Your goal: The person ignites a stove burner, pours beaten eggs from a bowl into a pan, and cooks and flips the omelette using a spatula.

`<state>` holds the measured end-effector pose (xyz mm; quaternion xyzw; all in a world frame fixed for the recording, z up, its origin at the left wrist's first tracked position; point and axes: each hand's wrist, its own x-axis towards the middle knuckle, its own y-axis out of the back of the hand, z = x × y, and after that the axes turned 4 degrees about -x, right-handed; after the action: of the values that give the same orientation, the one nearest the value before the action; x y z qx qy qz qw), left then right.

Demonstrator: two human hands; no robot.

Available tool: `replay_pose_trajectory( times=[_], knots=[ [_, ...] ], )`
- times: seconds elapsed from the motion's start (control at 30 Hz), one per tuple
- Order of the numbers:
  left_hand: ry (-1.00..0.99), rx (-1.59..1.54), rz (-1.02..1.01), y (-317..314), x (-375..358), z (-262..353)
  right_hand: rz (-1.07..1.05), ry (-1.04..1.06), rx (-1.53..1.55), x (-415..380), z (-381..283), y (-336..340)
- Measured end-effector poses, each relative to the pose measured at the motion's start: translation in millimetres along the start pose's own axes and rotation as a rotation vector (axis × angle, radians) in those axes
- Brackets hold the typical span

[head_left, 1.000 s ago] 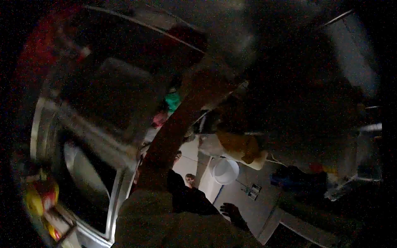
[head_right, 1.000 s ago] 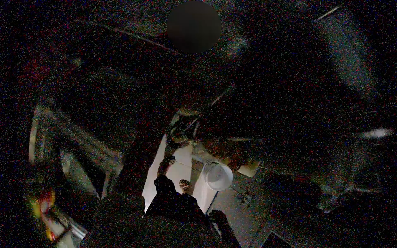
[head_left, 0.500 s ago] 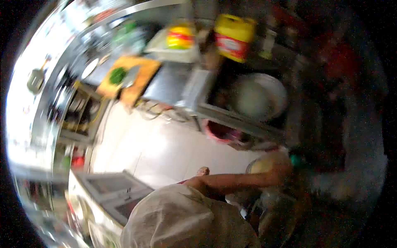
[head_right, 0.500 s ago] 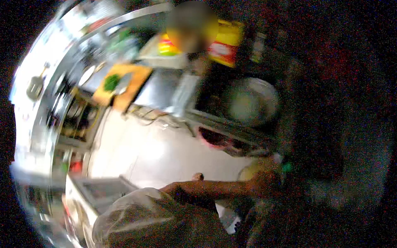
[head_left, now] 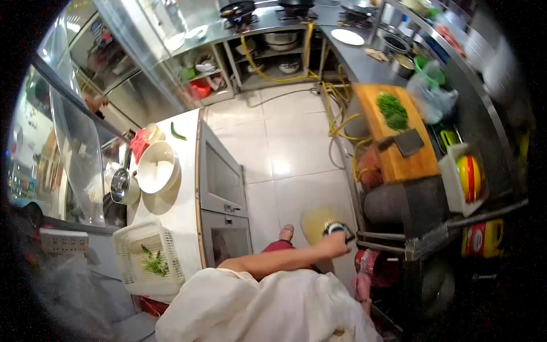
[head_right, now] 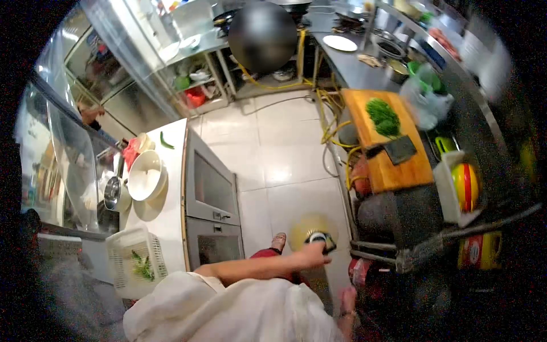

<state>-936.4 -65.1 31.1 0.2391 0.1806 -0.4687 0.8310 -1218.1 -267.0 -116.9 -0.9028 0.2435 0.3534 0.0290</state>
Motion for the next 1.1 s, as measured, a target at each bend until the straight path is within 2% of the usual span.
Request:
replay_pose_trajectory(
  times=[0.03,0.07,0.1,0.13,0.17,0.2,0.23,0.27,0.3,0.33,0.37,0.43,0.47,0.5,0.53,0.6,0.67,0.73,0.8,0.87,1.0,1.07,1.1],
  knots=[
    [0.001,0.021,0.067,23.4,-3.0,0.5,0.005,-0.1,0.135,12.5,-61.1,-51.0],
    [0.005,0.054,0.118,31.3,-88.9,-103.3,-0.01,-0.07,0.097,-29.3,17.0,-157.2],
    [0.017,0.01,0.181,43.0,-122.5,-186.3,-0.004,-0.042,0.021,-33.1,70.4,-222.9],
    [0.023,-0.023,0.25,69.1,-136.9,-210.4,-0.005,-0.028,0.024,-31.3,72.5,-256.7],
    [0.038,-0.091,0.28,102.5,-132.7,-208.1,-0.027,0.003,-0.045,-22.6,45.6,-269.0],
    [-0.114,-0.281,0.454,120.6,-106.0,-237.5,-0.053,0.031,-0.11,-5.6,29.2,-281.1],
    [-0.006,-0.506,0.416,157.5,-96.8,-231.9,-0.016,0.032,-0.165,4.8,7.5,-287.1],
    [0.038,-0.502,0.491,195.7,-100.7,-215.5,-0.018,0.038,-0.167,22.2,4.3,-278.7],
    [0.077,-0.494,0.57,238.6,-101.5,-201.3,-0.092,-0.052,-0.199,46.9,-3.8,-272.5],
    [0.08,-0.699,0.677,269.0,-78.5,-217.3,-0.168,-0.143,-0.24,72.3,-15.8,-265.6],
    [-0.051,-0.782,0.791,300.2,-69.5,-234.6,-0.123,-0.238,-0.283,86.5,-34.5,-268.0],
    [-0.09,-0.865,0.851,371.9,-67.5,-241.6,-0.114,-0.213,-0.293,133.0,-69.8,-283.1],
    [-0.105,-0.936,0.893,395.3,-73.3,-225.0,-0.096,-0.211,-0.303,152.6,-85.5,-283.4],
    [-0.086,-0.941,0.991,420.5,-68.1,-230.3,-0.15,-0.207,-0.295,173.7,-109.4,-292.1],
    [-0.085,-0.966,0.954,464.7,-55.0,-251.5,-0.146,-0.205,-0.276,213.2,-133.8,-306.8],
    [0.084,-1.115,1.068,486.7,-70.8,-265.7,-0.275,0.03,-0.504,293.3,-148.9,-334.7],
    [0.086,-1.166,1.143,529.7,-66.9,-259.1,-0.325,0.143,-0.376,358.9,-224.9,-383.8],
    [0.123,-1.262,1.195,538.8,-62.8,-277.3,-0.324,0.267,-0.665,383.5,-303.8,-430.4],
    [0.133,-1.437,1.25,549.8,-59.8,-306.2,-0.482,0.46,-0.776,422.6,-358.6,-473.1],
    [0.12,-1.518,1.215,577.7,-48.4,-352.6,-0.449,0.578,-0.761,436.1,-423.0,-528.2],
    [0.205,-1.583,1.298,637.5,-20.8,-395.4,-0.453,0.628,-0.618,465.6,-481.2,-605.9],
    [0.04,-1.626,1.194,668.5,-4.4,-447.0,-0.489,0.53,-0.579,478.7,-491.9,-630.5],
    [0.05,-1.644,1.184,672.6,6.5,-465.4,-0.509,0.595,-0.848,483.3,-496.9,-628.4]
  ],
)
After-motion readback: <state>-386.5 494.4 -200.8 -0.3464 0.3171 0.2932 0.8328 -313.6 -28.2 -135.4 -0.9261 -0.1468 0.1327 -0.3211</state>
